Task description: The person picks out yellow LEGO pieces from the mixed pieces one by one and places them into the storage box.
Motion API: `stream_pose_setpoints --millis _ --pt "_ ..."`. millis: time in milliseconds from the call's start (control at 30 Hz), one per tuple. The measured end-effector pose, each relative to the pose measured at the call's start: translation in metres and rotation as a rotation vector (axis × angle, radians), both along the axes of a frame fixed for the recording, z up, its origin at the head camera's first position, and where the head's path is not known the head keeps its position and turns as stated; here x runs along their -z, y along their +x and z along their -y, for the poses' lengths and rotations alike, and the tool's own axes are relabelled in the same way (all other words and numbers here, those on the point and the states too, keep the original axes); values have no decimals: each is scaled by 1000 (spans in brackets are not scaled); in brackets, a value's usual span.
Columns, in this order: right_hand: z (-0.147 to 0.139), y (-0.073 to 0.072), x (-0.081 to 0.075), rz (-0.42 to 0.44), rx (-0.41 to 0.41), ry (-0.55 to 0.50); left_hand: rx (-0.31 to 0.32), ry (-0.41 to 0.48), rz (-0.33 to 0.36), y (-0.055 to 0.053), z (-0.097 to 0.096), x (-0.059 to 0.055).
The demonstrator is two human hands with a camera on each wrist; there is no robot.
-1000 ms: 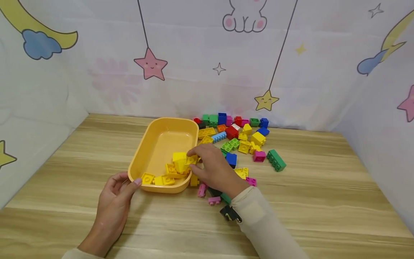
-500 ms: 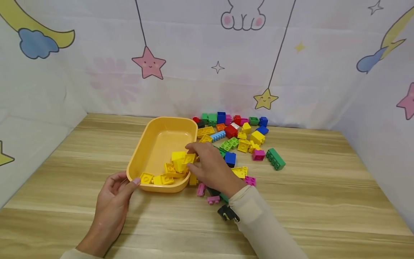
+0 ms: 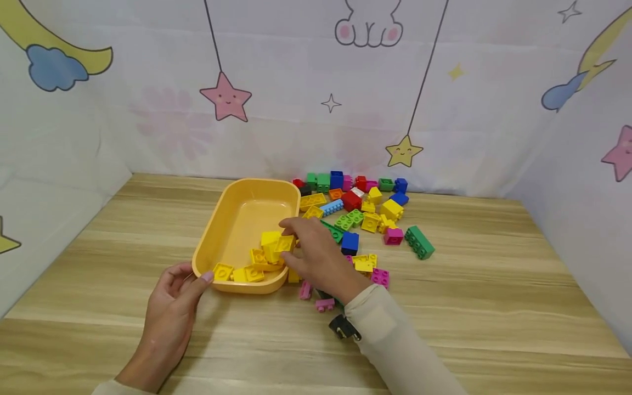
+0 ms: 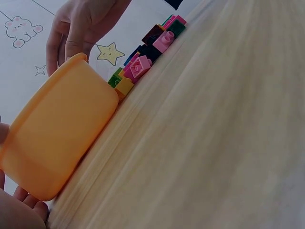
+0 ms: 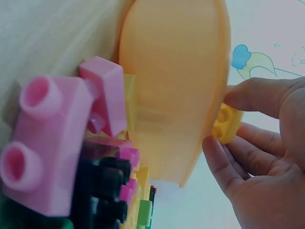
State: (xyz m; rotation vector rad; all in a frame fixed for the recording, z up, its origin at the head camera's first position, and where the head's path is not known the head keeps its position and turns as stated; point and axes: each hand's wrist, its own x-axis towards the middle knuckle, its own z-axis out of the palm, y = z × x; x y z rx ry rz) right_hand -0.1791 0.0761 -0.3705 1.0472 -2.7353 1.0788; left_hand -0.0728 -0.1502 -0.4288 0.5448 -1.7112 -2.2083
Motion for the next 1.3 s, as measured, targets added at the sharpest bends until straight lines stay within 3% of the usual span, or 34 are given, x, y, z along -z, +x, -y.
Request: stream_pose_setpoints --millis 300,467,667,867,967,1133,1300 --pt "10 6 10 19 85 -7 10 6 1 1 -1 0" --pt "21 12 15 114 137 4 9 10 -10 1 -2 1" --pt "18 12 6 143 92 65 8 -12 9 2 -1 0" --pt "-26 -1 -24 73 28 55 12 -14 13 1 -3 -2" --pt "-59 -7 -33 53 45 143 15 -7 0 -1 -3 -3" --pt "-95 -12 -24 75 29 359 10 -5 -12 0 1 -3" --pt "-106 -17 -12 110 8 426 5 3 4 -2 1 0"
